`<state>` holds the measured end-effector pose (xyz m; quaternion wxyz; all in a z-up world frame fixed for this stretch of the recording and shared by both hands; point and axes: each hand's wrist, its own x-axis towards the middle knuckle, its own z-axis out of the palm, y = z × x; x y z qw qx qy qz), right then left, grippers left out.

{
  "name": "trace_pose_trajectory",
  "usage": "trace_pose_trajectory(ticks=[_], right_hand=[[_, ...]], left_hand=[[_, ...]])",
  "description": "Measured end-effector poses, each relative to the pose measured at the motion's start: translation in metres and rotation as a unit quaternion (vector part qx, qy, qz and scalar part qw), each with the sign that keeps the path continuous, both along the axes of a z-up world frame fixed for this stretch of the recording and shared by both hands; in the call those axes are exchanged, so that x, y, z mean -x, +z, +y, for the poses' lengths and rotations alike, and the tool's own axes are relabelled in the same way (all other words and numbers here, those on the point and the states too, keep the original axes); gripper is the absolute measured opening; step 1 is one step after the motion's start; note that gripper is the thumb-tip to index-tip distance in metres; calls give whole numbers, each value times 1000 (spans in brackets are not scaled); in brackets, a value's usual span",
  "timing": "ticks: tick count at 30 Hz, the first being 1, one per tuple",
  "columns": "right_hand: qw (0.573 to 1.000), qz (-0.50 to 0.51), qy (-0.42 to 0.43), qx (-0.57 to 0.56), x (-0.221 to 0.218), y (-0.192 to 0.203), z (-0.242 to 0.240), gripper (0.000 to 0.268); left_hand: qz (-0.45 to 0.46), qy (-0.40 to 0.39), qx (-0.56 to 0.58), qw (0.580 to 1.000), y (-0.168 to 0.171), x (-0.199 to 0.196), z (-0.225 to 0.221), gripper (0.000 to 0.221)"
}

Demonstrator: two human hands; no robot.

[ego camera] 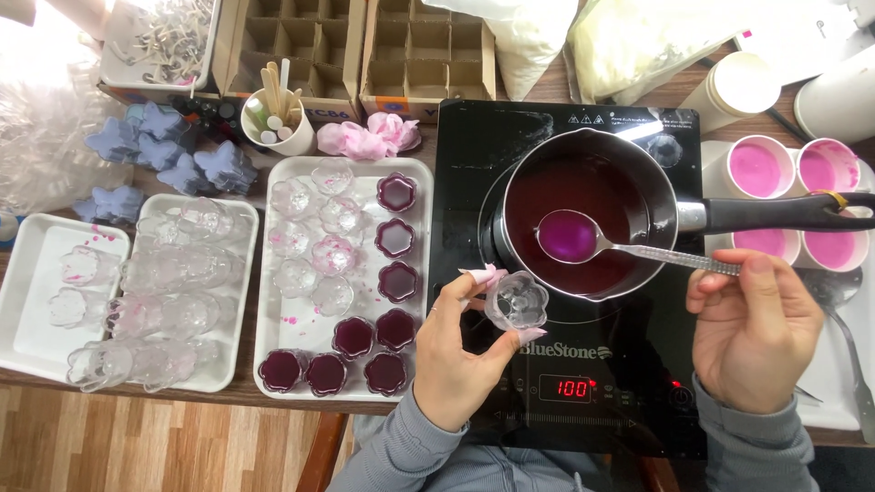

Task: The person holds a clear flower-shaped mold in one hand and uses a spoon to ladle hot purple wax from a pot on an induction cooker into the mold. They place filled molds onto trays and repeat the filling cycle for successive molds.

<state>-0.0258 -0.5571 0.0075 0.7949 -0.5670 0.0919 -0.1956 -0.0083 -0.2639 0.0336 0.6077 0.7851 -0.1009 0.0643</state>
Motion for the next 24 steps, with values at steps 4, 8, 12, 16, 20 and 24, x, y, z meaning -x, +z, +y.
trace_pose_trajectory(ticks=[4, 8, 12, 16, 20, 24], right_hand=[[1000, 3, -7, 11, 0, 2, -4, 25], [1000, -6, -5, 16, 1, 4, -4, 26], [1000, -2, -29, 3, -2, 13, -3, 25], [999, -12, -29, 23, 0, 16, -6, 26], [997, -3, -43, 60, -1, 16, -4, 24], [996, -3, -25, 82, -1, 10, -7, 24]], left_hand=[[-8, 9, 0, 1000, 3, -1, 3, 73], [-34, 19, -15, 999, 18, -5, 12, 71], [-38, 28, -67, 997, 41, -16, 16, 66], [-34, 15, -68, 997, 53, -27, 18, 63], [-34, -7, -55, 998, 56, -34, 19, 65], [-30, -12, -64, 997, 56, -37, 16, 63]])
